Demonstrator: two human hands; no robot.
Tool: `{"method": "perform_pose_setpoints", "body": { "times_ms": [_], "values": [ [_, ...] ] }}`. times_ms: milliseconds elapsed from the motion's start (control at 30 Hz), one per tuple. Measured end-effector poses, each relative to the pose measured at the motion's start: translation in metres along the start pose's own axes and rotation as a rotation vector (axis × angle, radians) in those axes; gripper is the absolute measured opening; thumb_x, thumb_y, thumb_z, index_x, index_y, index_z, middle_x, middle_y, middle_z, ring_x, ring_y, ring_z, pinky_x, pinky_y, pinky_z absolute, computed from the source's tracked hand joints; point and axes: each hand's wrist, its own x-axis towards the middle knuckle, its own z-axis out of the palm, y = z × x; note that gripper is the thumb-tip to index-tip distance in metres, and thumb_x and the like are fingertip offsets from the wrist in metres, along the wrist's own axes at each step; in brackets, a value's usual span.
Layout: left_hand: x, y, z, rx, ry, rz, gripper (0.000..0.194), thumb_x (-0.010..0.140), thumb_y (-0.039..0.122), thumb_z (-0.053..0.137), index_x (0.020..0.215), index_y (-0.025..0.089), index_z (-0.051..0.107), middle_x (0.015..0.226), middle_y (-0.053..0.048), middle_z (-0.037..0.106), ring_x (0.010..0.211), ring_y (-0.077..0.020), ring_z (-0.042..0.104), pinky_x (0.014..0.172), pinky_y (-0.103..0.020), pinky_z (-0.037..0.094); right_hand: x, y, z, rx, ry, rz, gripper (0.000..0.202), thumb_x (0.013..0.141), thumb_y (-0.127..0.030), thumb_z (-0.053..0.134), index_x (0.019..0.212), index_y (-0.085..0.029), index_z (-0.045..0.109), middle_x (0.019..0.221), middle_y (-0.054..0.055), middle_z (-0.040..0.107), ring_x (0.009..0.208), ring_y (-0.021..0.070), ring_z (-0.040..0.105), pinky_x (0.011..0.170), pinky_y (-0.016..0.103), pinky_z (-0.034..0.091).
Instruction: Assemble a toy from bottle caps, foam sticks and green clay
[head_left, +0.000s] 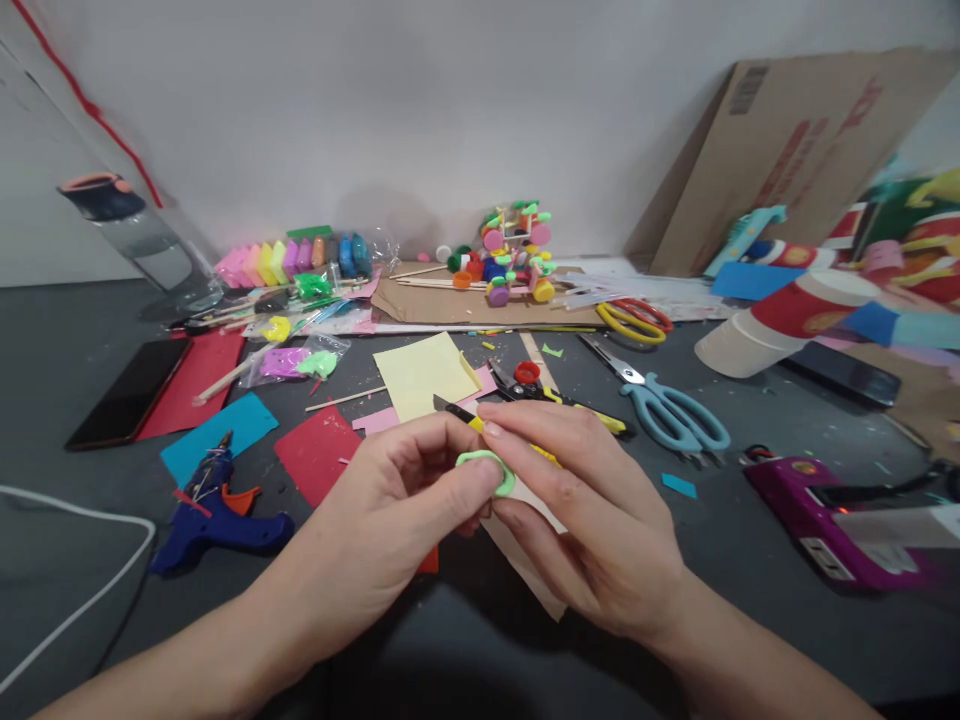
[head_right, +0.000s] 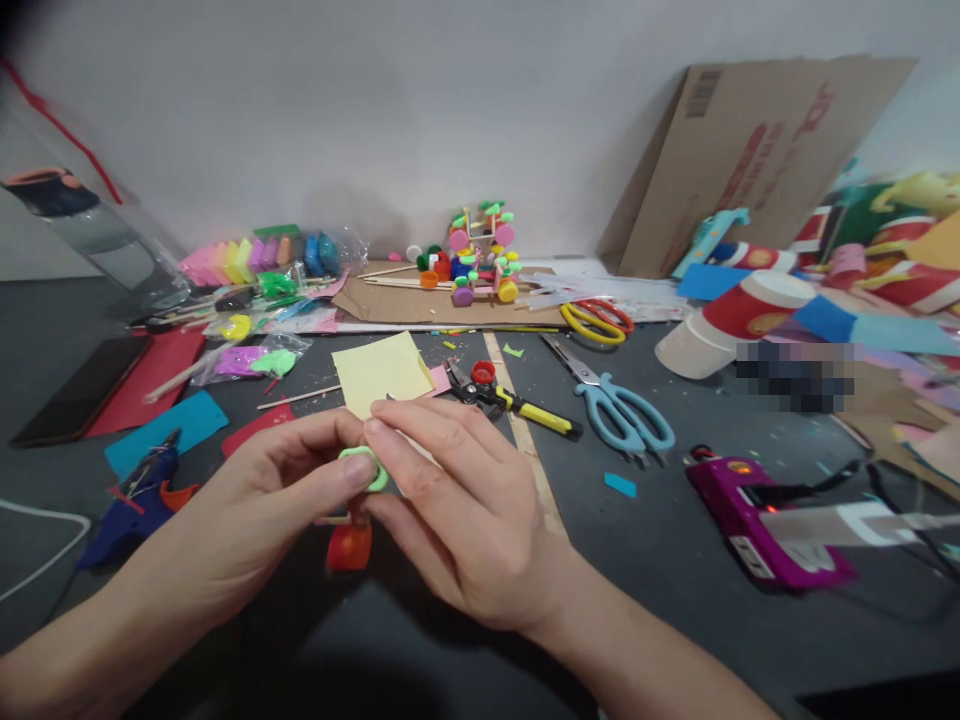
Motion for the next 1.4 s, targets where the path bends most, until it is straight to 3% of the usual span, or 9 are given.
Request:
{"method": "perform_pose_setpoints", "body": {
  "times_ms": [367, 667, 933, 1233, 1400],
  "values": [
    [-0.002, 0.000, 0.001, -0.021, -0.008, -0.001, 0.020, 0.094, 0.039, 0.072, 0.088, 0.020, 0.071, 0.081, 0.003, 0.067, 0.075, -0.0094, 0.058, 0.072, -0.019, 0.048, -0.002, -0.001, -0.002, 0.018, -0.001, 0.055, 0.044, 0.094, -0.016, 0.060, 0.138, -0.013, 0.060, 0.133, 0.018, 0.069, 0.123, 0.0289, 0.067, 0.101, 0.046, 0.058],
    [0.000, 0.003, 0.000, 0.001, -0.064, 0.042, 0.011, 0.097, 0.031, 0.069, 0.099, 0.026, 0.079, 0.084, 0.005, 0.068, 0.080, -0.0083, 0.063, 0.073, -0.017, 0.048, -0.003, 0.001, 0.001, 0.040, -0.015, 0.050, 0.039, 0.096, -0.016, 0.057, 0.135, -0.010, 0.062, 0.136, 0.020, 0.067, 0.126, 0.0275, 0.064, 0.105, 0.045, 0.055],
    [0.000, 0.005, -0.001, 0.103, -0.067, 0.035, 0.020, 0.097, 0.036, 0.068, 0.107, 0.022, 0.078, 0.094, -0.001, 0.074, 0.087, -0.0153, 0.066, 0.080, -0.025, 0.052, -0.002, 0.001, 0.001, 0.071, -0.047, 0.058, 0.043, 0.103, -0.026, 0.049, 0.143, -0.013, 0.057, 0.140, 0.021, 0.064, 0.130, 0.0315, 0.062, 0.103, 0.052, 0.056],
    [-0.001, 0.005, 0.000, 0.038, -0.038, 0.037, 0.013, 0.098, 0.030, 0.068, 0.099, 0.027, 0.080, 0.081, 0.007, 0.069, 0.079, -0.0068, 0.066, 0.074, -0.014, 0.049, -0.004, 0.002, 0.007, 0.001, -0.022, -0.018, 0.050, 0.106, -0.035, 0.043, 0.146, -0.005, 0.050, 0.143, 0.025, 0.060, 0.139, 0.0310, 0.055, 0.109, 0.051, 0.053],
    [-0.002, 0.004, 0.003, 0.013, -0.015, 0.027, 0.012, 0.098, 0.029, 0.068, 0.097, 0.025, 0.079, 0.078, 0.007, 0.068, 0.076, -0.0062, 0.064, 0.072, -0.014, 0.049, -0.005, 0.002, 0.009, 0.012, -0.025, -0.012, 0.055, 0.106, -0.036, 0.044, 0.152, -0.007, 0.043, 0.147, 0.025, 0.056, 0.144, 0.0319, 0.050, 0.111, 0.053, 0.051]
  ]
}}
